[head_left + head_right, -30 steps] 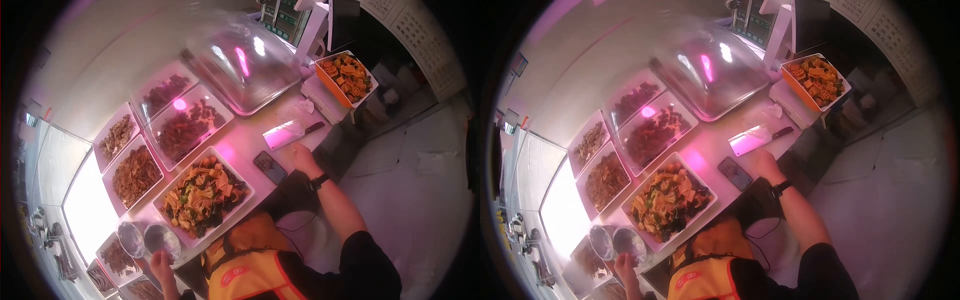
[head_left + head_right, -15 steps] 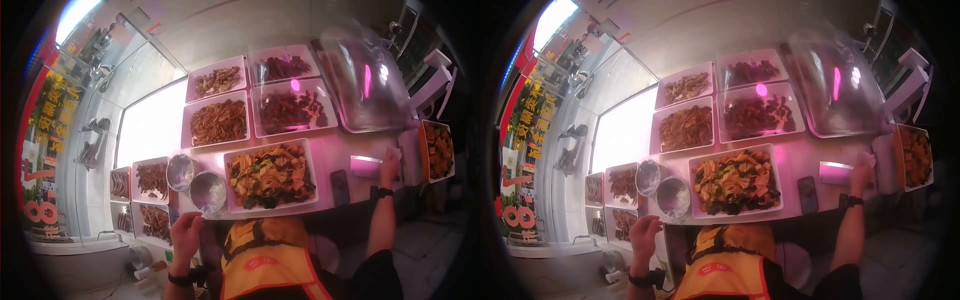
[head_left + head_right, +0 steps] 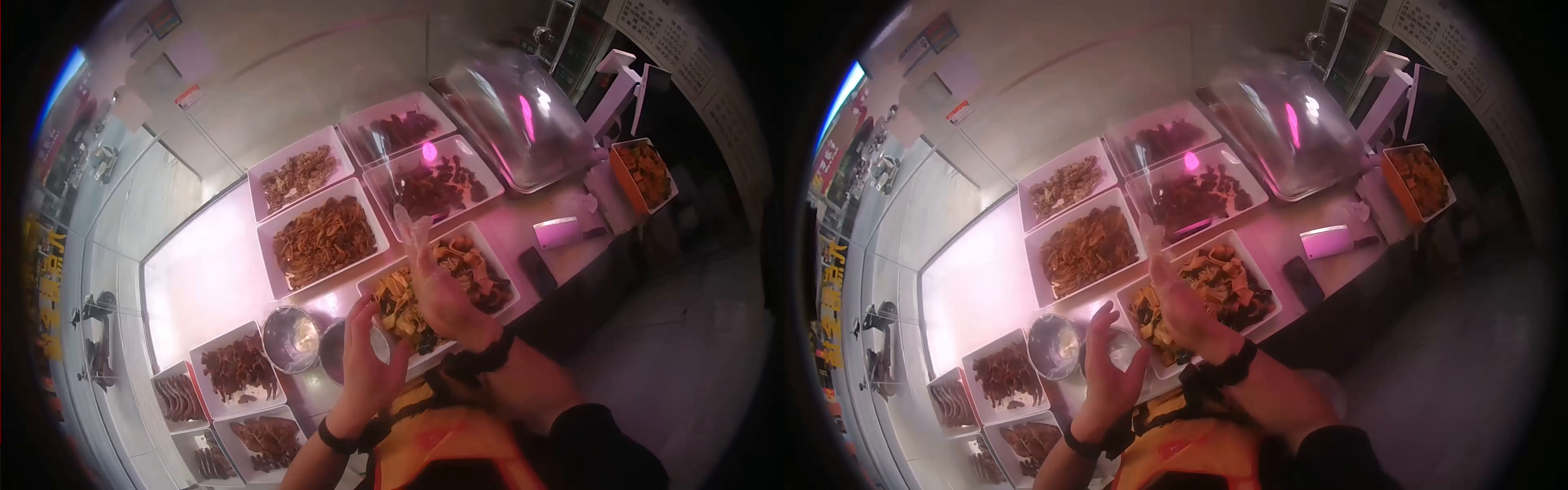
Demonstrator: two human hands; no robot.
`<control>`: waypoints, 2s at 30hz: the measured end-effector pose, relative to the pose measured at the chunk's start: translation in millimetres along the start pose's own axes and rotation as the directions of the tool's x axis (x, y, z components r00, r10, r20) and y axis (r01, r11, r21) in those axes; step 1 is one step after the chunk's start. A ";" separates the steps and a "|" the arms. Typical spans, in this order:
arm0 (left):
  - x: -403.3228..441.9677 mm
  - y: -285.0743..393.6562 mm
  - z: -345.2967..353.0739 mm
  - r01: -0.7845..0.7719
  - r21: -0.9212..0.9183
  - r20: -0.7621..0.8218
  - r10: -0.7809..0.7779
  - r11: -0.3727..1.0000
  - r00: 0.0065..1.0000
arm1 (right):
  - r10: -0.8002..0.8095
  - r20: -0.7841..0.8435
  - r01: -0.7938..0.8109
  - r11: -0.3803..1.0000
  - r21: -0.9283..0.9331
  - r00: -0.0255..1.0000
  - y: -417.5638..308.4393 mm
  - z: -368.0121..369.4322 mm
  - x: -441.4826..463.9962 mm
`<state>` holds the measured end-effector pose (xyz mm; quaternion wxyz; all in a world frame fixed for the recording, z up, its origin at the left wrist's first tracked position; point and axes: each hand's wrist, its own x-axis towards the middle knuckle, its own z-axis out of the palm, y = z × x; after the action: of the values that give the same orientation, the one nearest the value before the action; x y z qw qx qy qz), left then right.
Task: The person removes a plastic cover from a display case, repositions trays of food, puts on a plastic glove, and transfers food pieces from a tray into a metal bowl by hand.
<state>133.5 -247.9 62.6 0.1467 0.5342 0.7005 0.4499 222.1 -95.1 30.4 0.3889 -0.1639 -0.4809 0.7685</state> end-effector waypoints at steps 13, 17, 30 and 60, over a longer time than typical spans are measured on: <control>7.1 -152.1 -71.3 0.091 0.281 -0.403 0.032 0.955 0.914 | -0.060 -0.075 0.021 0.895 -0.446 0.995 149.6 156.6 58.6; 5.5 -174.5 -75.2 0.173 0.235 -0.448 -0.052 0.957 0.892 | -0.231 -0.239 0.021 0.759 -0.651 0.943 184.9 166.3 79.0; -10.2 -167.8 -116.1 0.202 -0.058 -0.282 -0.210 0.978 0.936 | 0.289 -0.395 -0.343 0.936 -0.072 0.872 147.7 104.8 154.7; -141.2 -251.9 -35.5 0.890 -0.258 0.498 -0.737 0.377 0.456 | 0.268 -0.168 -0.296 0.566 -0.770 0.949 156.3 36.4 268.6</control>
<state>8.3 -395.2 -154.9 0.5844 0.1178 0.7027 0.3883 -42.3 48.8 -54.6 0.1576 -0.4043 -0.7297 0.5285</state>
